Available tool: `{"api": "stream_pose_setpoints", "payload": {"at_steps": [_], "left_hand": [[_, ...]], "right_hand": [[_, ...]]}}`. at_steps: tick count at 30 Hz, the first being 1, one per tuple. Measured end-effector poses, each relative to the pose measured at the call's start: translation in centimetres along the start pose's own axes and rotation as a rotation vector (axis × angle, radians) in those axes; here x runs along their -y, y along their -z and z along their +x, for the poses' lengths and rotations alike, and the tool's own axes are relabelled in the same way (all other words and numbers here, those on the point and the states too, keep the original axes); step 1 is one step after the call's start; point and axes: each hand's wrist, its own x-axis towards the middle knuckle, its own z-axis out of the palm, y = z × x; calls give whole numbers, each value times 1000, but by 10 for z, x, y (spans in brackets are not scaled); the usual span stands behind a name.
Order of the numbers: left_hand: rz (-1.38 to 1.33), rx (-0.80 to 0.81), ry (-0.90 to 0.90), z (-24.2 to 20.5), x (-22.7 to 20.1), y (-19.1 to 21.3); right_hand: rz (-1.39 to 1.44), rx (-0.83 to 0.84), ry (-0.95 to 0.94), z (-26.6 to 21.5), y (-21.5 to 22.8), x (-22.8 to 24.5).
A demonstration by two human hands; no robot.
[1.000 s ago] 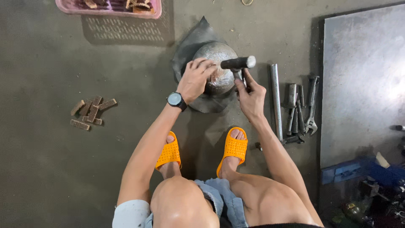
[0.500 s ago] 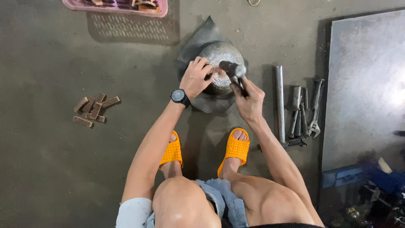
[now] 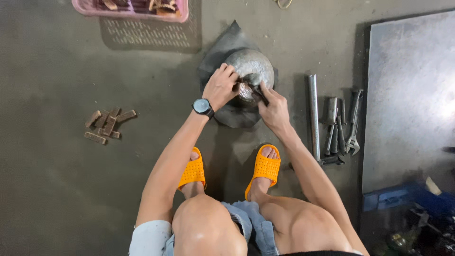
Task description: The person repeatedly picks up small rectangular metal pieces from the floor, places them on a metal anvil, and strikes them with a hammer. After each strike, the person places the piece into a pink basket. The process continues for the duration of the clip.
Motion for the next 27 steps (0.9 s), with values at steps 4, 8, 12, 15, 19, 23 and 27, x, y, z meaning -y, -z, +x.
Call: {"api": "stream_pose_setpoints", "payload": {"at_steps": [4, 8, 12, 15, 19, 23, 27], "left_hand": [[-33, 11, 39, 7, 2, 28], [-161, -250, 136, 30, 28, 132], [131, -311, 314, 34, 91, 200], [147, -401, 378, 4, 119, 245], [154, -274, 554, -121, 167, 252], [142, 147, 936, -231, 169, 246], [227, 323, 977, -279, 139, 223]], "right_hand": [[35, -30, -88, -6, 20, 12], [147, -69, -321, -33, 14, -1], [87, -38, -439, -44, 3, -9], [21, -20, -390, -52, -1, -23], [118, 45, -431, -49, 1, -16], [233, 29, -393, -50, -1, -16], [220, 51, -406, -55, 1, -22]]}}
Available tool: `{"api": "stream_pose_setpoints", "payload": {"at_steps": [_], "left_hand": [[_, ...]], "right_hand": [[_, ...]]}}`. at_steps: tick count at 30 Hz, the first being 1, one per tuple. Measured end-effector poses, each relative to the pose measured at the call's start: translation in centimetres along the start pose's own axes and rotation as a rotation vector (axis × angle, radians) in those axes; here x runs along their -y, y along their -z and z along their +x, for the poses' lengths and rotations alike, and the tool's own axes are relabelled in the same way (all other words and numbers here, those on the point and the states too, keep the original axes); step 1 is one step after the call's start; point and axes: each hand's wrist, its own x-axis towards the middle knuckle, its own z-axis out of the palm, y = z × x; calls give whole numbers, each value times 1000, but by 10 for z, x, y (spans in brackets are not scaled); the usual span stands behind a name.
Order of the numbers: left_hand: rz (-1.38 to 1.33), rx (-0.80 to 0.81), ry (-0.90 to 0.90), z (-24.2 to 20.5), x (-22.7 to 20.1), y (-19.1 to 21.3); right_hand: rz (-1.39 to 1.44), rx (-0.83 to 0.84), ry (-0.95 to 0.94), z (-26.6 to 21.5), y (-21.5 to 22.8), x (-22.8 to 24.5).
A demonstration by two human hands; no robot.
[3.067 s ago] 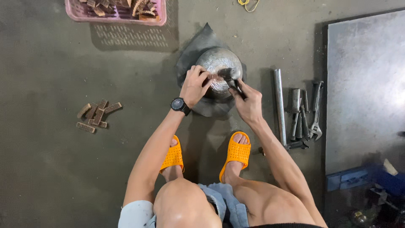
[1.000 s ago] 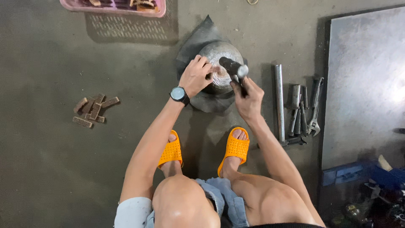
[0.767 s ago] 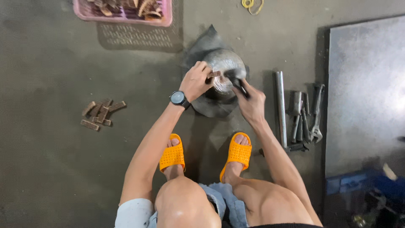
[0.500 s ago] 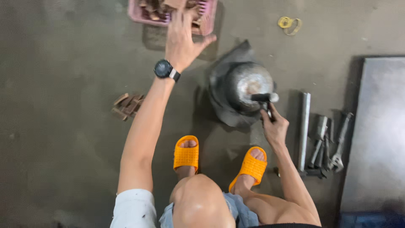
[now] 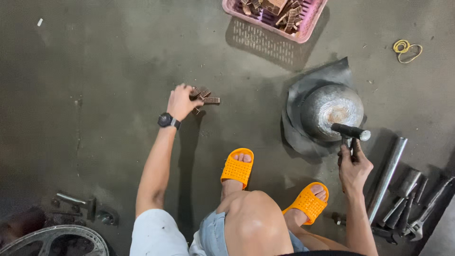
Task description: The person repeatedly picks up small rectangular metal pieces from the floor, places them on a metal anvil, and strikes them with a hammer. After each strike, the person places the piece into a pink basket. The process continues for the duration of the clip.
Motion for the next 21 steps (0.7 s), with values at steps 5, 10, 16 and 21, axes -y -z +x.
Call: {"api": "stream_pose_setpoints", "payload": {"at_steps": [5, 10, 16, 21], "left_hand": [[-141, -113, -79, -7, -45, 6], [-650, -151, -302, 15, -211, 25], [-593, -158, -828, 42, -370, -58], [-331, -151, -889, 47, -372, -75]], "right_hand": [[4, -22, -103, 5, -4, -7], [-2, -162, -185, 7, 2, -4], [254, -173, -166, 6, 3, 15], [169, -160, -49, 10, 9, 4]]}}
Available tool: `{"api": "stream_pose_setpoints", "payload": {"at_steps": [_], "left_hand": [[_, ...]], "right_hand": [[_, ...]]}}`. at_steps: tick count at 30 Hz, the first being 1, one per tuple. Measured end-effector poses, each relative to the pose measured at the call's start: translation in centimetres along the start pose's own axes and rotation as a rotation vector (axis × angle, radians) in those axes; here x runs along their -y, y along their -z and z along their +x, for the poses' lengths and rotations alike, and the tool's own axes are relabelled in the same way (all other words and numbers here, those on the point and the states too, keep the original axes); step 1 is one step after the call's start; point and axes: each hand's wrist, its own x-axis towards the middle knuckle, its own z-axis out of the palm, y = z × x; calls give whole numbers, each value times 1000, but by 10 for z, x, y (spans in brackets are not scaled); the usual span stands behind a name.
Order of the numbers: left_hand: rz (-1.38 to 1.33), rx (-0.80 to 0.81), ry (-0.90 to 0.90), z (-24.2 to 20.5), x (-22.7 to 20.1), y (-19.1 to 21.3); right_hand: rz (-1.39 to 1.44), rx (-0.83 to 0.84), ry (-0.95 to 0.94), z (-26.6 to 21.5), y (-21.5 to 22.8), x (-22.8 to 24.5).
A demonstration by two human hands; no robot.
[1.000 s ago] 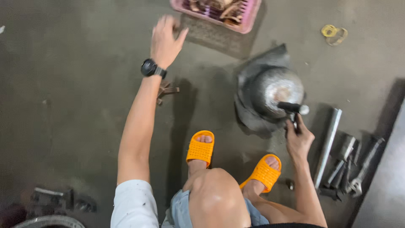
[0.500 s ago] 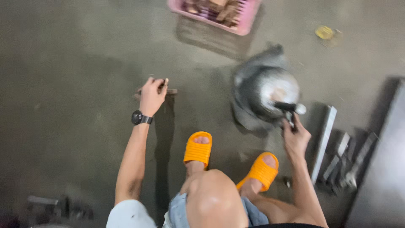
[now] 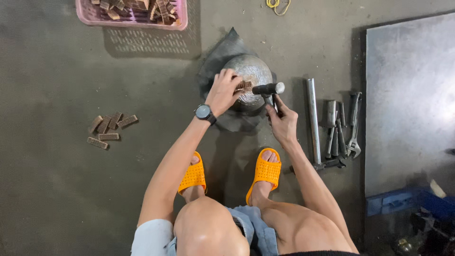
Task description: The person repeatedly picks up small rectangular metal pieces from the floor, places them on a metal anvil, and strikes them with a hammer. After each strike, the person places the piece into a pink basket. The process continues for the duration of the clip.
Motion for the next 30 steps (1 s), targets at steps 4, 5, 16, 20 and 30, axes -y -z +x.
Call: {"api": "stream_pose_setpoints", "payload": {"at_steps": [4, 5, 16, 20, 30], "left_hand": [[-73, -68, 40, -15, 3, 9], [-30, -90, 22, -17, 8, 1], [31, -202, -17, -15, 11, -7], [-468, -329, -7, -17, -7, 11], [-289, -38, 21, -15, 19, -2]], "right_hand": [[-140, 62, 192, 14, -3, 12], [-132, 57, 264, 15, -5, 34], [-261, 177, 434, 28, -10, 43], [-203, 78, 446, 20, -16, 23], [-289, 35, 487, 19, -13, 34]]}}
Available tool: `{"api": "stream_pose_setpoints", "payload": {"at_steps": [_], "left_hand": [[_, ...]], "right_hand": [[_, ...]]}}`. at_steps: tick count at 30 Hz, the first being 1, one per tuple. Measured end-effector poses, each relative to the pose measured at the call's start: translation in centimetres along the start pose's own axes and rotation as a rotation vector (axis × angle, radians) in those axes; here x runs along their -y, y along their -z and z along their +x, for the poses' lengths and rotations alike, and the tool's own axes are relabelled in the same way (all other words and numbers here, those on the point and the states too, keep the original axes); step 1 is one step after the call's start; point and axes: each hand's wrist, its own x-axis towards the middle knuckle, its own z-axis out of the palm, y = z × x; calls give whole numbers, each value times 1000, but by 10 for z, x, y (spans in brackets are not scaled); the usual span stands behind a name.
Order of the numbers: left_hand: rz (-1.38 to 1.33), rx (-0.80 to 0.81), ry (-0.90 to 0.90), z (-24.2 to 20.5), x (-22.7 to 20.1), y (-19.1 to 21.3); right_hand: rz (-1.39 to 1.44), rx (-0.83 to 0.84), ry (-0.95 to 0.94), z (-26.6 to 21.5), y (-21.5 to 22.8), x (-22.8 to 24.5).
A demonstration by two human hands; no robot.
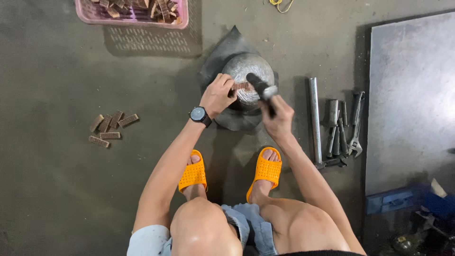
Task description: The person repeatedly picks up small rectangular metal pieces from the floor, places them on a metal anvil, and strikes them with a hammer. After each strike, the person places the piece into a pink basket. The process continues for the duration of the clip.
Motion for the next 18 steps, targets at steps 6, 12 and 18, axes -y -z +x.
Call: {"api": "stream_pose_setpoints", "payload": {"at_steps": [6, 12, 18], "left_hand": [[273, 42, -89, 0, -25, 15], [436, 275, -170, 28, -34, 9], [413, 164, -83, 18, -18, 10]], "right_hand": [[105, 23, -128, 26, 22, 20], [317, -35, -361, -2, 21, -1], [207, 12, -337, -24, 2, -29]]}}
